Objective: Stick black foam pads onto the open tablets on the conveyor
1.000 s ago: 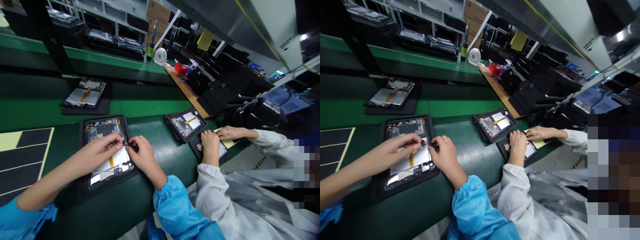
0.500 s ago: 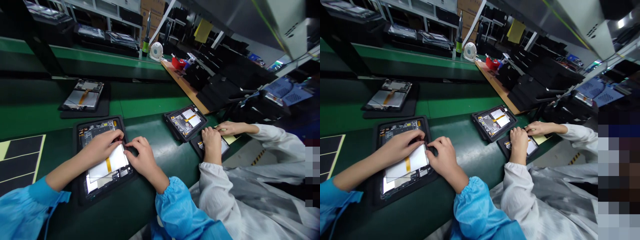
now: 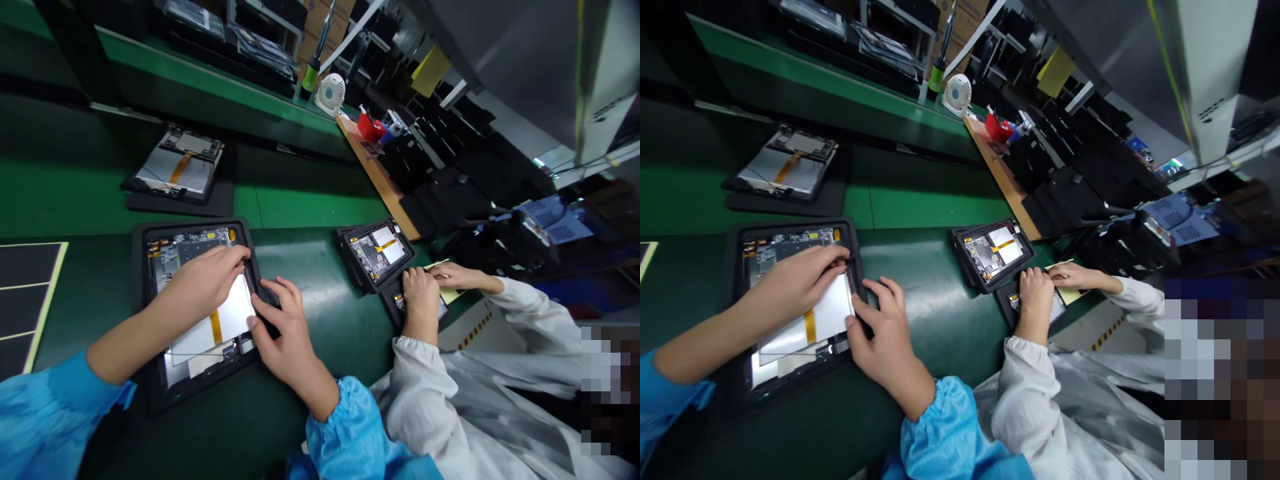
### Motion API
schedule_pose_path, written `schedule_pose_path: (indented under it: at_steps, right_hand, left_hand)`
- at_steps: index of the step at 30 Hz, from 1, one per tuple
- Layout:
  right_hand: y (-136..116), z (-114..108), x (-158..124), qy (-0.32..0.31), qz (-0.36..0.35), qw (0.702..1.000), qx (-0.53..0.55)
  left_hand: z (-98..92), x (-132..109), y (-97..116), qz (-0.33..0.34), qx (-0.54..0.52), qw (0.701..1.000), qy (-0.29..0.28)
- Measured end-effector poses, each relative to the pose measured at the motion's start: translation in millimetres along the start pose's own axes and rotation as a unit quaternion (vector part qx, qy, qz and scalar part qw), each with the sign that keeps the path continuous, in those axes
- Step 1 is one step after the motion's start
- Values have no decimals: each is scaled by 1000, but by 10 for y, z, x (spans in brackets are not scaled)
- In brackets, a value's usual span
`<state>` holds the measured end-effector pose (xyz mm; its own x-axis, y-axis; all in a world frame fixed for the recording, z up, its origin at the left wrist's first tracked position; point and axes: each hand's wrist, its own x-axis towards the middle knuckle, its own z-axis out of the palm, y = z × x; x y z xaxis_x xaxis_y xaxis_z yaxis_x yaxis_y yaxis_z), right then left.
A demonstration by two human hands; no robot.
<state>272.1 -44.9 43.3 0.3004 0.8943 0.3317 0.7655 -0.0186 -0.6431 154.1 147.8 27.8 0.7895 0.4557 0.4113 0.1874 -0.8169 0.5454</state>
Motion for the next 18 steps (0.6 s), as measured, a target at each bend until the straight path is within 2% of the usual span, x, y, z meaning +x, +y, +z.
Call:
schedule_pose_path:
  at_steps: [5, 11, 18]
  right_hand:
    - [-21, 25, -107, -14, 0, 999, -31]
    - [-40, 24, -96, -3, -21, 998, -63]
    - [-89, 10, -85, -5, -55, 993, -109]
  left_hand:
    - [15, -29, 10, 41, 54, 997, 32]
    - [-27, -39, 40, 34, 88, 995, 11]
    - [-36, -3, 87, 26, 68, 997, 35]
